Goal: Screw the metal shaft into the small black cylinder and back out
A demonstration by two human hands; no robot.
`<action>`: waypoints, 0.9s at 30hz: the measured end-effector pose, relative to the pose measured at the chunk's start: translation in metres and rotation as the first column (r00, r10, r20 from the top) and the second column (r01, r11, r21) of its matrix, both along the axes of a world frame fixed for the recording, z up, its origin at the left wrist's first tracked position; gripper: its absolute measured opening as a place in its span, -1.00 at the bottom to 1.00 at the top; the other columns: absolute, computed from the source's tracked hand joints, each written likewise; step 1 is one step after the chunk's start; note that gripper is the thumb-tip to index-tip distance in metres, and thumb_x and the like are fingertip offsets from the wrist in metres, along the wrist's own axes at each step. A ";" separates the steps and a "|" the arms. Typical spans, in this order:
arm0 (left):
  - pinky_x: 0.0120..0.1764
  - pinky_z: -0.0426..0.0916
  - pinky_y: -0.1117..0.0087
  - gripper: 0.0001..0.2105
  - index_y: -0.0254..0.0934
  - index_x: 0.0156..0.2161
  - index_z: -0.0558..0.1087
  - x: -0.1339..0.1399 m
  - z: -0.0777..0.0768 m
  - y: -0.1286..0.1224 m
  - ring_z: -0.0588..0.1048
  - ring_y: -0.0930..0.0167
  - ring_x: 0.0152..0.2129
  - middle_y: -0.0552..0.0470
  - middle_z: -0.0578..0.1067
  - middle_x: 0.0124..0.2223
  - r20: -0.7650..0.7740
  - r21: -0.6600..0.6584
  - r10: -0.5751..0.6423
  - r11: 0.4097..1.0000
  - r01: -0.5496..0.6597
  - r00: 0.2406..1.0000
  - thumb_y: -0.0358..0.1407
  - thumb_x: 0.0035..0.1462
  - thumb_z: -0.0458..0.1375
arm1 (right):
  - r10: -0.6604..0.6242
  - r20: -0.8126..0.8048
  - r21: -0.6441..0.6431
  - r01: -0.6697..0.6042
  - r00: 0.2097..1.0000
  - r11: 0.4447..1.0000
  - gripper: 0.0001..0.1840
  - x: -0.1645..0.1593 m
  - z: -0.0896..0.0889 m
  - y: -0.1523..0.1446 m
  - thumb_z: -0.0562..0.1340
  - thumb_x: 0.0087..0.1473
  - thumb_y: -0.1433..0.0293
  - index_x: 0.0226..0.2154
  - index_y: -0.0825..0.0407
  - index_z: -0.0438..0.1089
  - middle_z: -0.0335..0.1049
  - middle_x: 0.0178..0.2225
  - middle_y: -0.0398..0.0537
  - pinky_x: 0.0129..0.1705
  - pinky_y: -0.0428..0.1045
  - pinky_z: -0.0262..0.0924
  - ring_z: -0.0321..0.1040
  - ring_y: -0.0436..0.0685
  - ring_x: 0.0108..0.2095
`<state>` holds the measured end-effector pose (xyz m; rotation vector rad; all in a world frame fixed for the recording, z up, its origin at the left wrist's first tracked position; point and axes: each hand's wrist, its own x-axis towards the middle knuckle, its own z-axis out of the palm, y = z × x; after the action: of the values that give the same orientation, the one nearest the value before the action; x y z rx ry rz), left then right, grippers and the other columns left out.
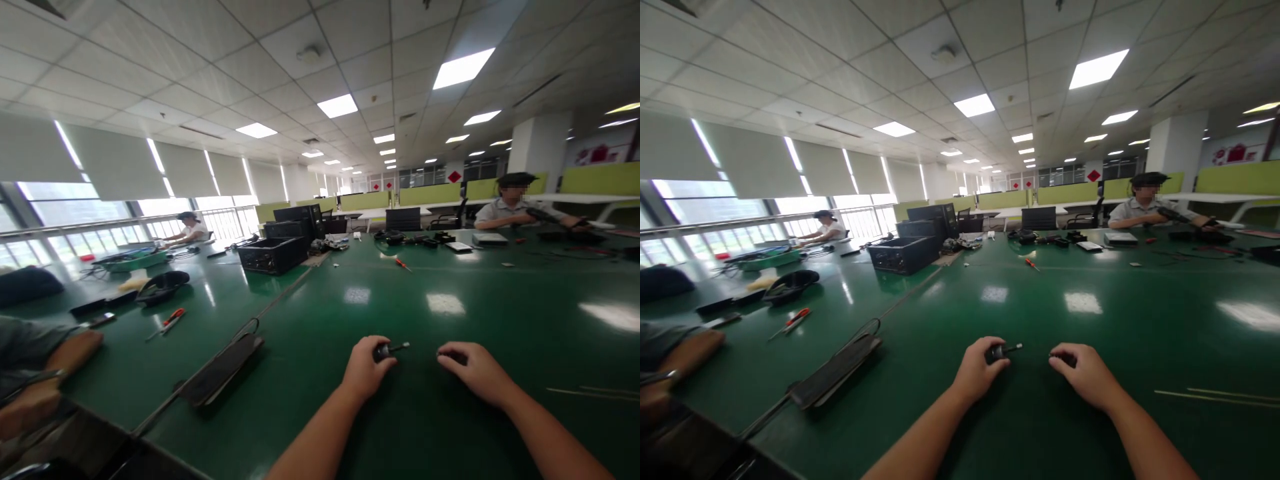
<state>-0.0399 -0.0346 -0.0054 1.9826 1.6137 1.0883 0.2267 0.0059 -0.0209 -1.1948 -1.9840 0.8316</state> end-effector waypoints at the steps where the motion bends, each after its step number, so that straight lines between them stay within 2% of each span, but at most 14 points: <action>1: -0.09 0.36 0.27 -0.69 -0.19 -0.11 0.47 -0.005 0.001 0.002 0.49 0.30 -0.19 0.00 0.54 -0.15 0.019 0.001 0.012 1.000 -0.012 1.000 -0.24 -0.01 0.27 | -0.023 -0.052 -0.017 0.022 0.998 1.000 -0.64 0.004 -0.003 0.004 0.22 0.04 0.13 -0.26 0.04 0.52 0.52 -0.28 0.00 -0.21 0.01 0.23 0.41 0.20 -0.25; 4: -0.08 0.38 0.28 -0.75 -0.23 -0.12 0.41 -0.027 0.006 0.007 0.52 0.32 -0.20 -0.03 0.56 -0.17 0.039 0.005 0.020 1.000 -0.020 0.999 -0.20 0.08 0.17 | -0.090 -0.214 -0.099 0.070 0.973 0.993 -0.62 0.016 -0.011 0.016 0.17 0.08 0.11 -0.31 0.08 0.49 0.48 -0.40 -0.01 -0.27 0.01 0.23 0.39 0.15 -0.35; 8: -0.02 0.39 0.22 -0.73 -0.24 -0.17 0.41 -0.077 0.022 0.001 0.55 0.26 -0.17 -0.05 0.57 -0.16 0.016 -0.025 0.017 1.000 -0.017 1.000 -0.15 0.04 0.18 | -0.145 -0.373 -0.190 0.078 0.916 0.979 -0.62 0.024 -0.015 0.025 0.18 0.04 0.12 -0.38 0.11 0.46 0.46 -0.45 -0.02 -0.32 -0.01 0.21 0.36 0.10 -0.42; 13: 0.03 0.36 0.11 -0.56 -0.25 -0.12 0.47 -0.154 0.040 -0.024 0.54 0.14 -0.13 -0.10 0.58 -0.09 -0.195 -0.061 0.225 0.969 -0.241 0.955 0.00 -0.05 0.19 | -0.203 -0.479 -0.255 0.086 0.854 0.963 -0.66 0.024 -0.014 0.027 0.30 -0.07 0.18 -0.32 0.12 0.48 0.48 -0.44 -0.03 -0.35 -0.03 0.19 0.35 0.06 -0.45; 16: 0.02 0.37 0.06 -0.48 -0.23 -0.06 0.46 -0.191 0.040 -0.039 0.55 0.09 -0.14 -0.12 0.57 -0.05 -0.243 -0.070 0.341 0.927 -0.367 0.908 0.04 -0.09 0.17 | -0.232 -0.527 -0.285 0.088 0.817 0.955 -0.64 0.025 -0.014 0.029 0.34 -0.11 0.20 -0.29 0.12 0.50 0.49 -0.43 -0.02 -0.37 -0.05 0.18 0.35 0.05 -0.44; 18: 0.03 0.37 0.05 -0.46 -0.21 -0.05 0.45 -0.208 0.035 -0.048 0.55 0.08 -0.15 -0.10 0.59 -0.09 -0.254 -0.081 0.365 0.915 -0.395 0.896 0.06 -0.11 0.18 | -0.233 -0.552 -0.286 0.080 0.801 0.955 -0.63 0.027 -0.014 0.030 0.36 -0.12 0.20 -0.28 0.12 0.51 0.49 -0.43 -0.02 -0.39 -0.06 0.17 0.34 0.04 -0.45; 21: 0.07 0.35 0.07 -0.39 -0.20 0.02 0.39 -0.219 0.027 -0.058 0.54 0.10 -0.12 -0.08 0.60 -0.12 -0.226 -0.094 0.338 0.926 -0.365 0.914 0.07 -0.14 0.20 | -0.234 -0.572 -0.288 0.074 0.786 0.955 -0.60 0.029 -0.016 0.031 0.35 -0.10 0.17 -0.26 0.12 0.51 0.47 -0.44 -0.03 -0.42 -0.07 0.15 0.33 0.03 -0.45; 23: 0.02 0.40 0.05 -0.27 -0.24 0.12 0.30 -0.217 0.027 -0.064 0.54 0.09 -0.13 -0.14 0.55 -0.02 -0.217 -0.029 0.379 0.918 -0.395 0.899 0.08 -0.15 0.22 | -0.229 -0.573 -0.284 0.072 0.787 0.956 -0.60 0.029 -0.016 0.032 0.33 -0.06 0.14 -0.27 0.12 0.51 0.45 -0.45 -0.05 -0.43 -0.08 0.14 0.31 0.02 -0.46; 25: -0.05 0.43 0.01 -0.22 -0.27 0.16 0.26 -0.206 0.032 -0.066 0.54 0.05 -0.14 -0.20 0.47 0.07 -0.233 0.146 0.473 0.881 -0.451 0.850 0.10 -0.15 0.22 | -0.211 -0.563 -0.273 0.061 0.799 0.960 -0.61 0.028 -0.017 0.032 0.30 -0.03 0.12 -0.31 0.13 0.52 0.43 -0.47 -0.06 -0.43 -0.09 0.14 0.30 0.01 -0.47; 27: -0.01 0.39 -0.01 -0.33 -0.26 0.09 0.36 -0.183 0.041 -0.065 0.51 0.07 -0.13 -0.18 0.46 0.06 -0.231 0.387 0.517 0.826 -0.409 0.824 0.09 -0.10 0.20 | -0.186 -0.541 -0.271 0.039 0.820 0.962 -0.61 0.026 -0.016 0.031 0.29 -0.02 0.12 -0.34 0.13 0.52 0.42 -0.49 -0.07 -0.44 -0.09 0.14 0.29 0.00 -0.48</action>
<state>-0.2226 -0.0991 0.0355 2.1088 2.3302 1.3205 0.2526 0.0366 -0.0373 -1.0302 -1.3379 1.2348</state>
